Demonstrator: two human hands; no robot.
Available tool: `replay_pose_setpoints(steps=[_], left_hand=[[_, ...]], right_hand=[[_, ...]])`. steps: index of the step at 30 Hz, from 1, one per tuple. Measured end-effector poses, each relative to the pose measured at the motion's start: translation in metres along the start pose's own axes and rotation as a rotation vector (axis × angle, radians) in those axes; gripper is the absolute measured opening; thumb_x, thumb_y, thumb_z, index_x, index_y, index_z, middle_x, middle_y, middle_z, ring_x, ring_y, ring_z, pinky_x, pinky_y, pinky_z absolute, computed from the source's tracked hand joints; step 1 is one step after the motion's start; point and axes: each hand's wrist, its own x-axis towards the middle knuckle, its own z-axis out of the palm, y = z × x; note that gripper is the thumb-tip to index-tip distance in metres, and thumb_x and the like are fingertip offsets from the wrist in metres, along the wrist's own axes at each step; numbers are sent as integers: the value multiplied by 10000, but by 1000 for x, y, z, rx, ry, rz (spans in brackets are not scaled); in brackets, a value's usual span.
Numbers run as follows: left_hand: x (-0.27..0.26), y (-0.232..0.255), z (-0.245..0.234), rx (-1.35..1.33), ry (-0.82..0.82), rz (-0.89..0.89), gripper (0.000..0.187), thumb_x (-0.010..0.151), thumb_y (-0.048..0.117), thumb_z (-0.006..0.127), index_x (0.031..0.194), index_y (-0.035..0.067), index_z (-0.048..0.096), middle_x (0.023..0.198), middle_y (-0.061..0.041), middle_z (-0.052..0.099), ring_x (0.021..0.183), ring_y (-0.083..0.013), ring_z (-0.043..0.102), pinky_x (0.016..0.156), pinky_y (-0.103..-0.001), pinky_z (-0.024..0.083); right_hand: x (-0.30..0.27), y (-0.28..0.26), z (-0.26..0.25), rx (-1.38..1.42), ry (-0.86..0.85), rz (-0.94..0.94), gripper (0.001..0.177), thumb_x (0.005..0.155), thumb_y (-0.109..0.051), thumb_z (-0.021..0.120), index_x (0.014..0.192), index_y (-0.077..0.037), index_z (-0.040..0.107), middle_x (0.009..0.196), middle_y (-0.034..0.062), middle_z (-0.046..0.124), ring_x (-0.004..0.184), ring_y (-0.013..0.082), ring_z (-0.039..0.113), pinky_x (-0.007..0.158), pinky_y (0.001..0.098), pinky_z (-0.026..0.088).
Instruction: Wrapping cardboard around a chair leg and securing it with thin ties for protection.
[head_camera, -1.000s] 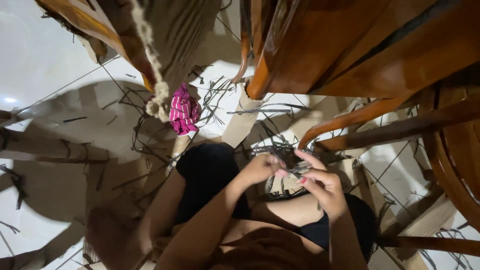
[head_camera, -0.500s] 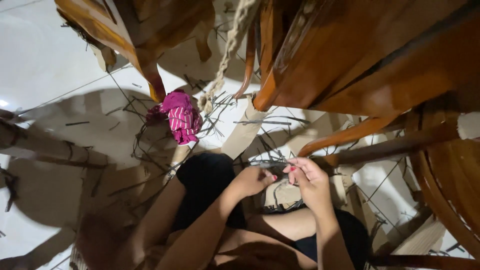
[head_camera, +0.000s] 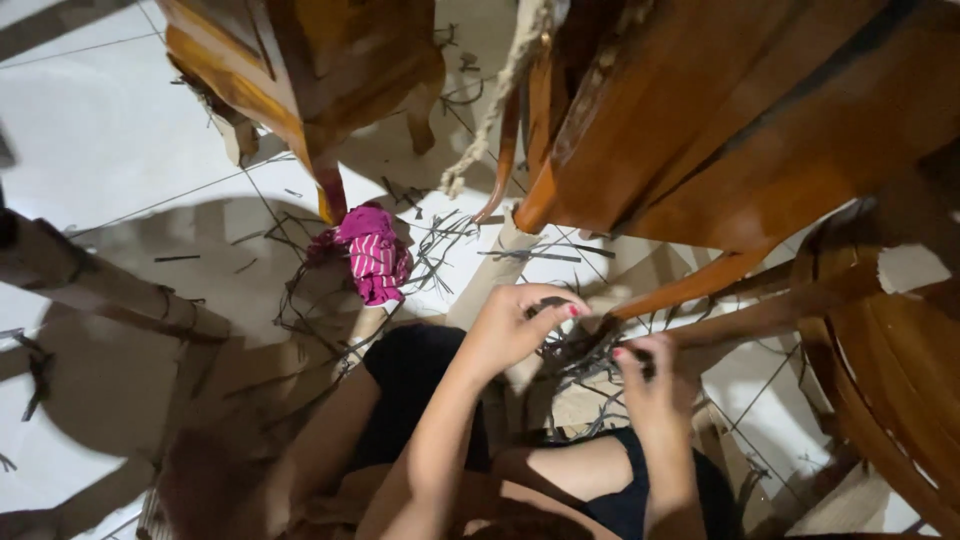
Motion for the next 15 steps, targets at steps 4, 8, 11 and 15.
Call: replay_pose_setpoints(steps=[4, 8, 11, 15], left_hand=[[-7, -15, 8, 3, -46, 137, 149, 970, 85, 677, 1057, 161, 772, 1145, -55, 771, 1094, -196, 728, 1052, -354, 574], [-17, -38, 9, -17, 52, 212, 185, 923, 119, 753, 1095, 187, 761, 1110, -33, 735, 1033, -176, 704, 1005, -315, 577], [-19, -44, -10, 18, 129, 215, 155, 928, 100, 753, 1060, 178, 779, 1041, -20, 745, 992, -167, 691, 953, -292, 554], [-24, -50, -32, 56, 266, 142, 134, 896, 50, 768, 982, 145, 809, 1016, -35, 765, 1011, -172, 695, 960, -288, 548]], right_hand=[[20, -55, -23, 194, -4, 137, 414, 920, -234, 678, 1301, -90, 601, 1441, 128, 622, 1371, 311, 558, 1143, 426, 413], [24, -87, -13, 682, -331, 281, 280, 993, -130, 557, 1242, -19, 621, 1097, 115, 642, 1026, 223, 626, 958, 362, 504], [14, -53, 15, 851, -342, 430, 221, 1013, -3, 548, 1117, 61, 732, 708, 101, 650, 647, 185, 600, 646, 310, 516], [-4, 22, 47, 793, -413, 547, 302, 934, -44, 653, 1188, 93, 744, 774, 172, 724, 604, 202, 593, 547, 292, 452]])
